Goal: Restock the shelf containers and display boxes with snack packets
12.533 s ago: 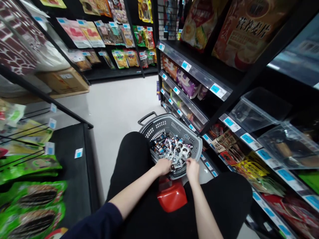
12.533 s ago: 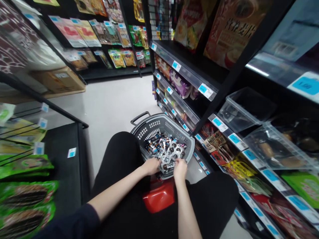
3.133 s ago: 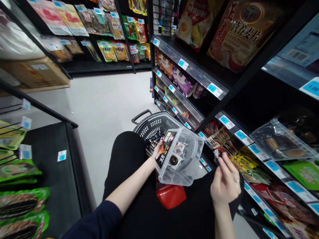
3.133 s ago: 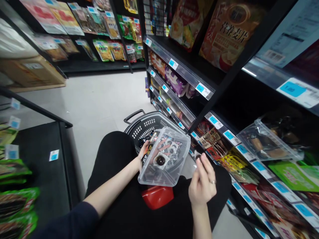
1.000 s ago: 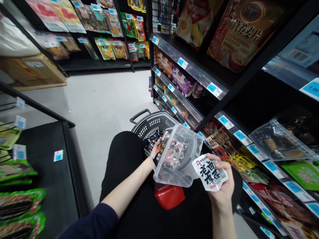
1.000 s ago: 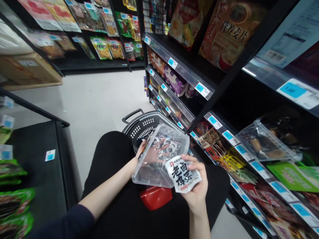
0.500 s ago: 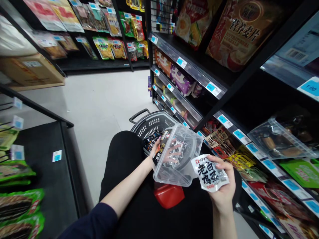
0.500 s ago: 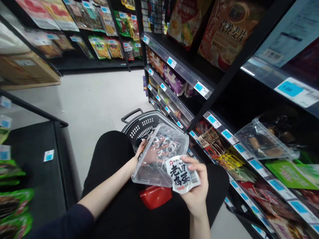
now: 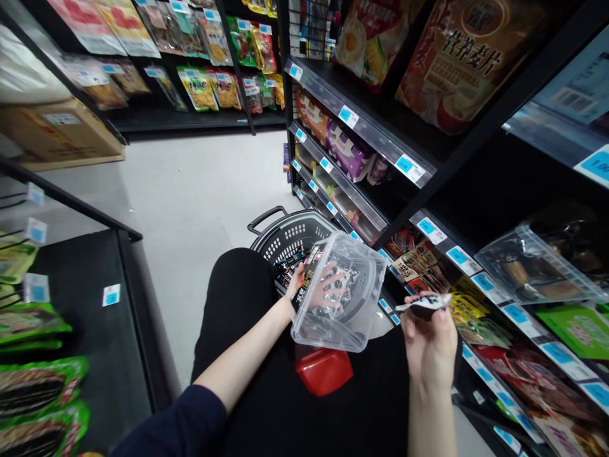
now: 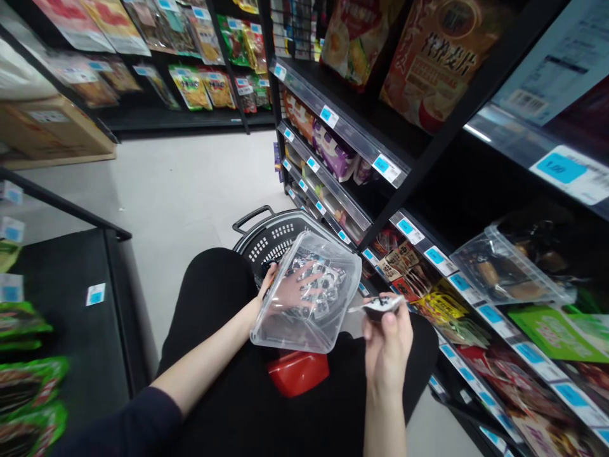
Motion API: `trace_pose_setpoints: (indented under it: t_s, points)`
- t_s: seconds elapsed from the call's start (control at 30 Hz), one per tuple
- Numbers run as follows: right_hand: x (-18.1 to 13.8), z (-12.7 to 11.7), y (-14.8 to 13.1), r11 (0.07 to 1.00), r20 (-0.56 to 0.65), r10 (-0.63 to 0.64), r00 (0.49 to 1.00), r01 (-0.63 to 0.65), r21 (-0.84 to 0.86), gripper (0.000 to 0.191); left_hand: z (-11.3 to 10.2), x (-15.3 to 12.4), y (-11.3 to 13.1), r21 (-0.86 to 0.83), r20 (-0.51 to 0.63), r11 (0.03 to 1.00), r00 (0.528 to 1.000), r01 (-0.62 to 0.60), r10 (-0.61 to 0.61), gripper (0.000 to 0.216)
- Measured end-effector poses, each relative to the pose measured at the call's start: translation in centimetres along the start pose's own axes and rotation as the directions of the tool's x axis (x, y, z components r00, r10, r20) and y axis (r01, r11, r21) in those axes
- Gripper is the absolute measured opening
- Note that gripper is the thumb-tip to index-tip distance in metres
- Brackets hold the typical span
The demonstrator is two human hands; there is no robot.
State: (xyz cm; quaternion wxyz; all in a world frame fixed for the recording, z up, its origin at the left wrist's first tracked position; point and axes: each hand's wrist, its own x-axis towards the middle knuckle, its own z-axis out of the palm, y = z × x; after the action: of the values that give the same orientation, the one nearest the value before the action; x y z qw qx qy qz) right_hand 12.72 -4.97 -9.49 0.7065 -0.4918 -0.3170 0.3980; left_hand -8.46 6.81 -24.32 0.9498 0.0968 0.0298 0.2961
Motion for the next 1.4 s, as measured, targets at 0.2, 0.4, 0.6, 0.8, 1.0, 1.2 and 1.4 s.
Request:
trace_pose_setpoints:
  t_s: [0.2,0.4,0.6,0.8,1.0,1.2,1.4]
  points:
    - [4.2,-2.8,5.8,0.661,-0.154,0.197,0.968,-0.247,-0.709,0.052,-1.1,-0.2,1.4,-0.025,-0.017,0.982,0.982,-0.189,0.188,0.089]
    - [5.2,-1.4,13.2,0.329,-0.071,0.377,0.924,-0.205,-0.922,0.037,-3.0,-0.3,1.6,-0.063,-0.006,0.973,0.975,-0.223,0.223,0.089]
    - [3.3,-0.3,11.4,0.429,0.208,0.242,0.948,0.088,-0.899,0.052,-3.0,-0.2,1.4,-0.062,0.003,0.982,0.984,-0.177,0.178,0.088]
    - [-1.0,1.3,4.9,0.18,0.732,-0.062,0.679,0.729,-0.661,0.058,-1.5,-0.2,1.0,-0.092,-0.134,0.992,0.988,-0.091,0.079,0.079]
    - [-0.3,1.4,1.9,0.157,0.786,-0.007,0.619,0.777,-0.61,0.023,0.9,-0.1,0.1,-0.048,-0.159,0.996,0.983,0.081,-0.087,0.085]
    - [4.6,-1.2,-8.2,-0.08,0.732,-0.086,0.675,0.728,-0.681,0.013,0.5,0.2,0.9,0.11,-0.297,0.99,0.953,0.088,-0.052,0.085]
    - [13.5,-1.7,-13.7,-0.352,0.543,-0.007,0.839,0.507,-0.787,0.004,0.3,0.8,1.3,0.199,-0.413,0.979,0.91,0.044,0.043,0.08]
